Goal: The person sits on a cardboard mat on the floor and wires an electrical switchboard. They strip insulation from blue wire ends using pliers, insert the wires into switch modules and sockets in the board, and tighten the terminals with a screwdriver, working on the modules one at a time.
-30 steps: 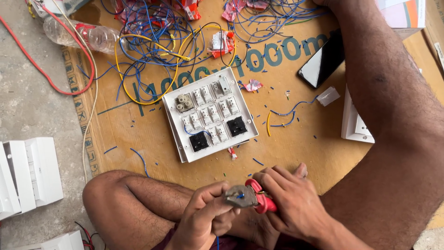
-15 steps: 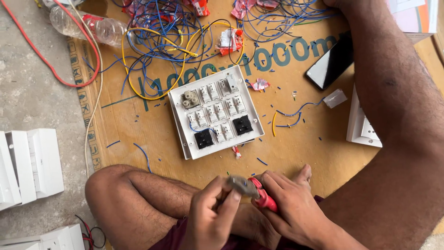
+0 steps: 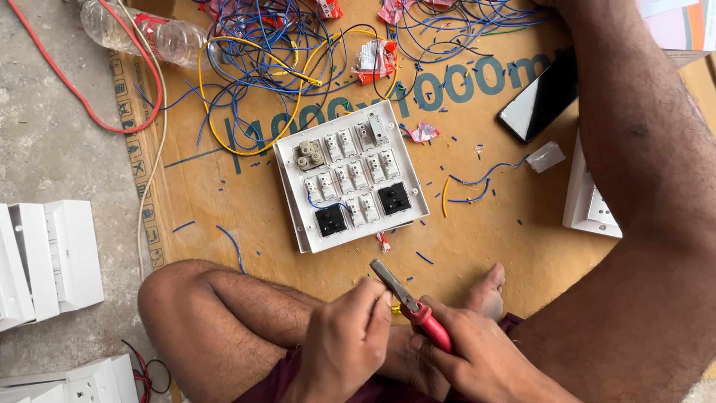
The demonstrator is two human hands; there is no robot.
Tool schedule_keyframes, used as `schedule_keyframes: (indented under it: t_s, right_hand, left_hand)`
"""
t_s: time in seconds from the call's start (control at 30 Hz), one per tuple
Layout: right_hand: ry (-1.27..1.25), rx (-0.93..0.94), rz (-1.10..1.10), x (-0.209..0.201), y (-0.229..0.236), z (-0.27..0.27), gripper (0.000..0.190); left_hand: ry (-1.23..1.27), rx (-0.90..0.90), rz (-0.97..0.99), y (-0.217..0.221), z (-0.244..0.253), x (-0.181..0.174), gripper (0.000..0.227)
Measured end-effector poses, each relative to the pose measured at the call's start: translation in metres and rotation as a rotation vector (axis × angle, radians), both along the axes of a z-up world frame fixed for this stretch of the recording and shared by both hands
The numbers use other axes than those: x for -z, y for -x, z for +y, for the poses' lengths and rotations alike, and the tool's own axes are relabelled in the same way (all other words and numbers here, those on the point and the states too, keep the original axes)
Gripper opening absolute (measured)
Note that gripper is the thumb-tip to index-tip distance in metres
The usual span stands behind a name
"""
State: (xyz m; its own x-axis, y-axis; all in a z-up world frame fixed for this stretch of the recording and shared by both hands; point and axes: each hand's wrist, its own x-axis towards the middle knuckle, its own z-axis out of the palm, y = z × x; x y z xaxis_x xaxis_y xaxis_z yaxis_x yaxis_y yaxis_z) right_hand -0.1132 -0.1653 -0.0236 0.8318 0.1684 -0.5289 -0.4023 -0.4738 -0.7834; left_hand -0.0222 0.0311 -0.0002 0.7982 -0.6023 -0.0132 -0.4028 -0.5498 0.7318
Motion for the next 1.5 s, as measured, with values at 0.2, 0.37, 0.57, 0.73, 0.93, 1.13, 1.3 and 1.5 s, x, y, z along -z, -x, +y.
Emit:
schedule_keyframes:
  t_s: [0.2,0.37,0.57,0.73,0.93,1.13,1.3,1.5]
  right_hand:
    - [0.141,-0.014,-0.297,-0.009,-0.01,-0.001,0.039]
    - [0.235,-0.05,-0.468,-0.012,-0.013,-0.003,0.042]
    - [0.293,0.004,-0.392,-0.006,-0.012,-0.001,0.046]
    - [0.275,0.062,-0.379,0.012,-0.004,-0.001,0.045]
    - [0.249,0.112,-0.233,0.0,-0.014,0.003,0.03]
    - [0.195,0.198,-0.188,0.004,-0.014,0.006,0.028]
    - [0.141,0.227,-0.218,0.003,-0.016,0.008,0.032]
    - [0.289,0.22,-0.484,0.087,0.025,-0.001,0.021]
  left_hand:
    - [0.624,-0.267,1.166,0.002,0.012,0.002,0.019]
    - [0.833,-0.146,1.483,0.005,0.026,0.015,0.018]
    - [0.707,-0.061,1.001,0.002,0.005,-0.005,0.028]
    - [0.326,-0.053,0.085,0.0,-0.017,-0.012,0.035]
    - [0.118,-0.217,0.299,0.004,-0.023,0.016,0.046]
    - [0.287,-0.316,0.314,0.012,-0.027,0.042,0.044]
    - [0.366,-0.377,0.255,0.019,-0.023,0.056,0.066]
    - [0.342,-0.314,0.021,0.02,-0.021,0.051,0.06]
